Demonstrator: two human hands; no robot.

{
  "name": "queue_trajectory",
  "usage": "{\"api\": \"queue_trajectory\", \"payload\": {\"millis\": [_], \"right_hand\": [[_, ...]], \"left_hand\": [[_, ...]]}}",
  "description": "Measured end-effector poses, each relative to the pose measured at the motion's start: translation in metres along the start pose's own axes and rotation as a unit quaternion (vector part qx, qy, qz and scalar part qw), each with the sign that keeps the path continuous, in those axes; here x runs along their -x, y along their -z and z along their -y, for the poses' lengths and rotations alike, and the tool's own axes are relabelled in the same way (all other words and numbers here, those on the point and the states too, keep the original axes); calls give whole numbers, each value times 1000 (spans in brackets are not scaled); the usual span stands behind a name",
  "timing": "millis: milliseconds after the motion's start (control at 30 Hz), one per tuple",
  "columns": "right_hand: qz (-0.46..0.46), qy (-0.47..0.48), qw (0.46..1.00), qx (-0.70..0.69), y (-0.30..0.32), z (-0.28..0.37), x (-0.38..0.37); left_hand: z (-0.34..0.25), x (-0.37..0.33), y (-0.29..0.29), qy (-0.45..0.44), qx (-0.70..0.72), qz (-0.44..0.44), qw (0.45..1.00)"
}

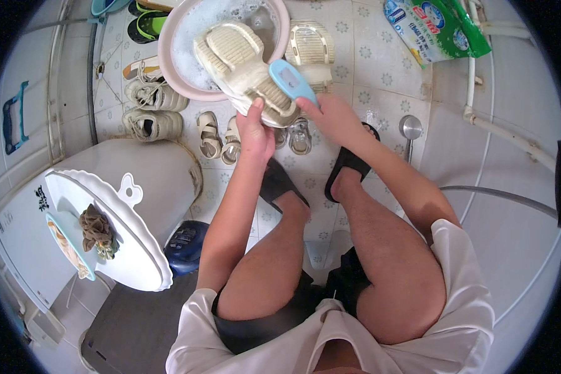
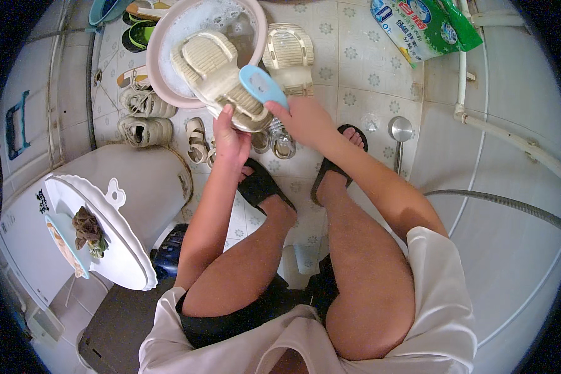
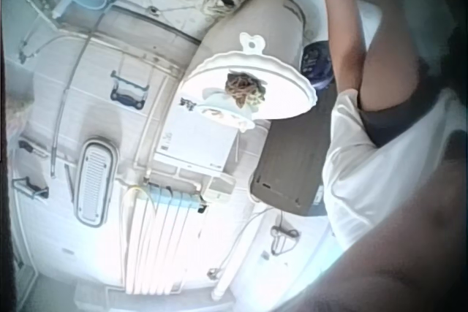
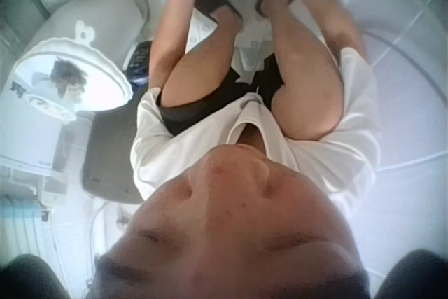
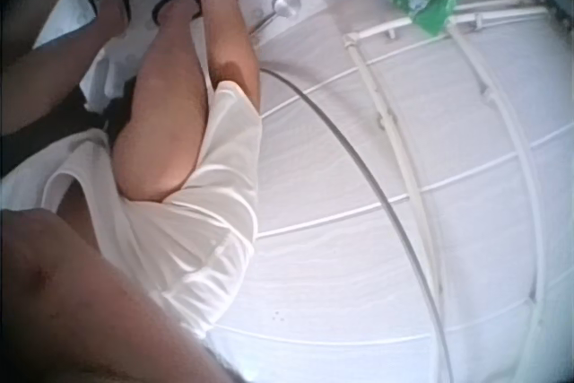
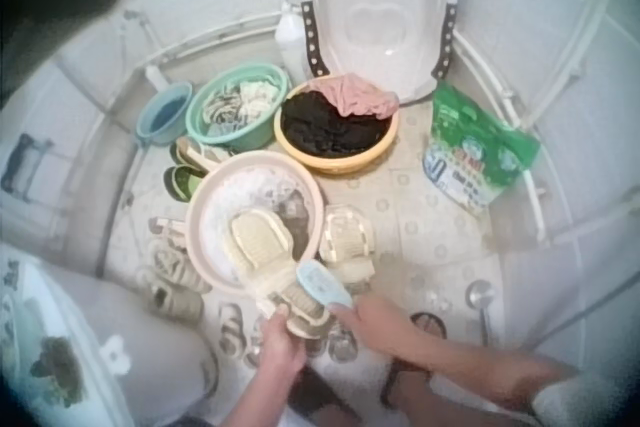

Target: The person rinses a shoe with a handheld shower head, hangs up the shower head, and handles a detergent bag. The person then scrubs the shoes with a small cleaning brush.

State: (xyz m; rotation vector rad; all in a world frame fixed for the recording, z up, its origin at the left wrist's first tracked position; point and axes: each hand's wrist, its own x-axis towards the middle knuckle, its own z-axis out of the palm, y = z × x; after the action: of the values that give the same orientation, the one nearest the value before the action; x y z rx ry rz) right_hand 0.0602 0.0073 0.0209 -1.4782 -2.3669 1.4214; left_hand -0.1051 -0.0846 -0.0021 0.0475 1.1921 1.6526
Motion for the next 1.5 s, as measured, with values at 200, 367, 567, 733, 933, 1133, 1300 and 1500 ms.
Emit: {"api": "queue_trajectory", "payload": {"millis": [200,367,567,733,933,1133,1300,1500], "right_hand": [[49,-24,994,-100,-7,-6,27],[31,-33,997,-67,7,-10,-7],[52,-52,991,-114,-3,-7,14],[31,-38,997,-54,12,-4,12],[44,-12,999,-27,1,4,-10],[16,-23,997,70,12,6,24],[-6,7,999,43,7,4,-30],[58,-14,998,-2,6,-12,32]], "left_hand": [[-9,-7,11,11,-14,-18,1000],[-3,-7,8,47,40,6,998],[-12,-11,22,17,10,-25,1000],[0,-2,9,23,-31,0,999],[-6,-12,19,23,3,-8,1000],[-4,-4,16,16,-29,15,999],[2,-7,14,32,-6,30,999],[-4,-4,19,3,-32,50,998]]}}
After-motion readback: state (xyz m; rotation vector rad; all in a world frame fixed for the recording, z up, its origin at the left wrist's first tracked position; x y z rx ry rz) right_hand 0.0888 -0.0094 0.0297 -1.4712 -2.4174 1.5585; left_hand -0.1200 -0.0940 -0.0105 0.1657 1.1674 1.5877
